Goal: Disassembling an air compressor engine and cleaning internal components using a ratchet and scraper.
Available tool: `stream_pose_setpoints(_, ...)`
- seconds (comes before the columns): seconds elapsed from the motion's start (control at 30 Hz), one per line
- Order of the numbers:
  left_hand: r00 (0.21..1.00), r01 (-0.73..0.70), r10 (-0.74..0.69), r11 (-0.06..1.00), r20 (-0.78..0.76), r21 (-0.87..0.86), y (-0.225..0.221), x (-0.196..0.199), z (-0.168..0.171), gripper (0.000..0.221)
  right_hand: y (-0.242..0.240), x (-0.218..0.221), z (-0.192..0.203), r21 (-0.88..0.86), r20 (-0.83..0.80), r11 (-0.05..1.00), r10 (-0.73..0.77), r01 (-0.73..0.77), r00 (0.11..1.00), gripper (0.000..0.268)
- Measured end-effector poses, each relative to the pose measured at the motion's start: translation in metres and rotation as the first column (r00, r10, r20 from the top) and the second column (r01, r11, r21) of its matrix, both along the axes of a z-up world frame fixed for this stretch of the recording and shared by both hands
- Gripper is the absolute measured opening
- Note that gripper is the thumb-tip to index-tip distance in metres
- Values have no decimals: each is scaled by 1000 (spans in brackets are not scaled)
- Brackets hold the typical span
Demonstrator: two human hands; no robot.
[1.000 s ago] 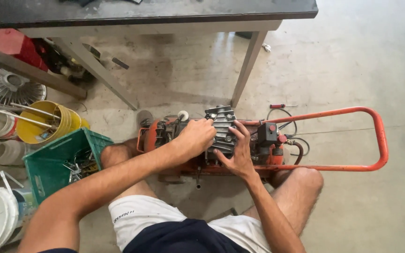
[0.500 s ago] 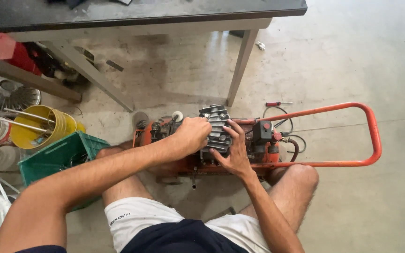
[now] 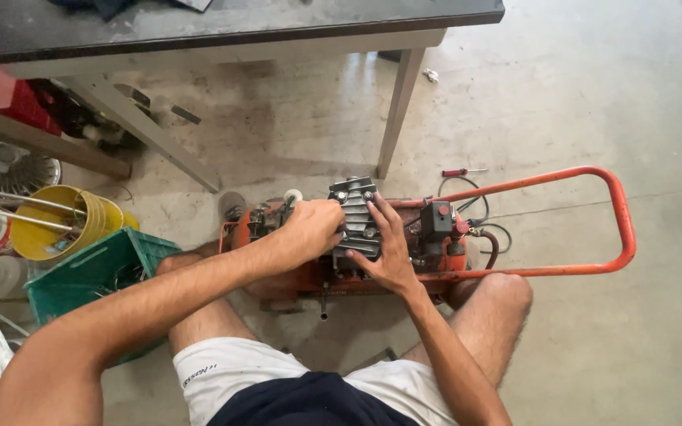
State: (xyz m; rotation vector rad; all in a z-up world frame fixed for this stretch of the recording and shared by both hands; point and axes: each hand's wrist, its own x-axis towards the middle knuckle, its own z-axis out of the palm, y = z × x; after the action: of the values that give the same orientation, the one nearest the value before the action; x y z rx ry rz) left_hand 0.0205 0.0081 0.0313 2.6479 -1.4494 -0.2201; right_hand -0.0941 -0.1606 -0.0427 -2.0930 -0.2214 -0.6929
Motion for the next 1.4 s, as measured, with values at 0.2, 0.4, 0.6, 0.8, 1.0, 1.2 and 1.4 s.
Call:
stream_pose_setpoints(0.2, 996, -77, 82, 993, -47, 84, -12, 3, 14, 30, -4, -2, -1, 1, -26, 1000, 22, -22, 999, 92)
stream_pose_setpoints(0.4, 967, -206, 214, 976, -138, 68, -22, -10, 8, 29, -13, -5, 1, 34, -46, 999, 18, -16, 999, 83)
stream_pose_setpoints(0.6, 900, -312, 329, 944, -285, 106, -19, -3, -20, 22, -18, -5, -8, 12, -9, 1000, 11, -11, 1000, 84)
stream_pose_setpoints(0.8, 920, -203, 227, 973, -318, 107, -19, 6, -7, 26, -20, -7, -7, 23, -7, 1000, 9, -9, 1000, 82)
stream_pose_setpoints(1.0, 960, 20, 14, 993, -279, 118, -22, 8, 14, 18, -23, -10, 1, 20, -2, 1000, 1, -1, 1000, 78)
stream_pose_setpoints(1.2, 984, 1, 25, 989, -175, 148, -13, 15, 18, 20, -26, -9, 14, 131, -19, 991, -24, 26, 1000, 49)
stream_pose_setpoints(1.4, 996, -61, 67, 993, -57, 96, -16, 6, 3, 25, -43, -11, 64, -205, 10, 978, -32, 34, 999, 20)
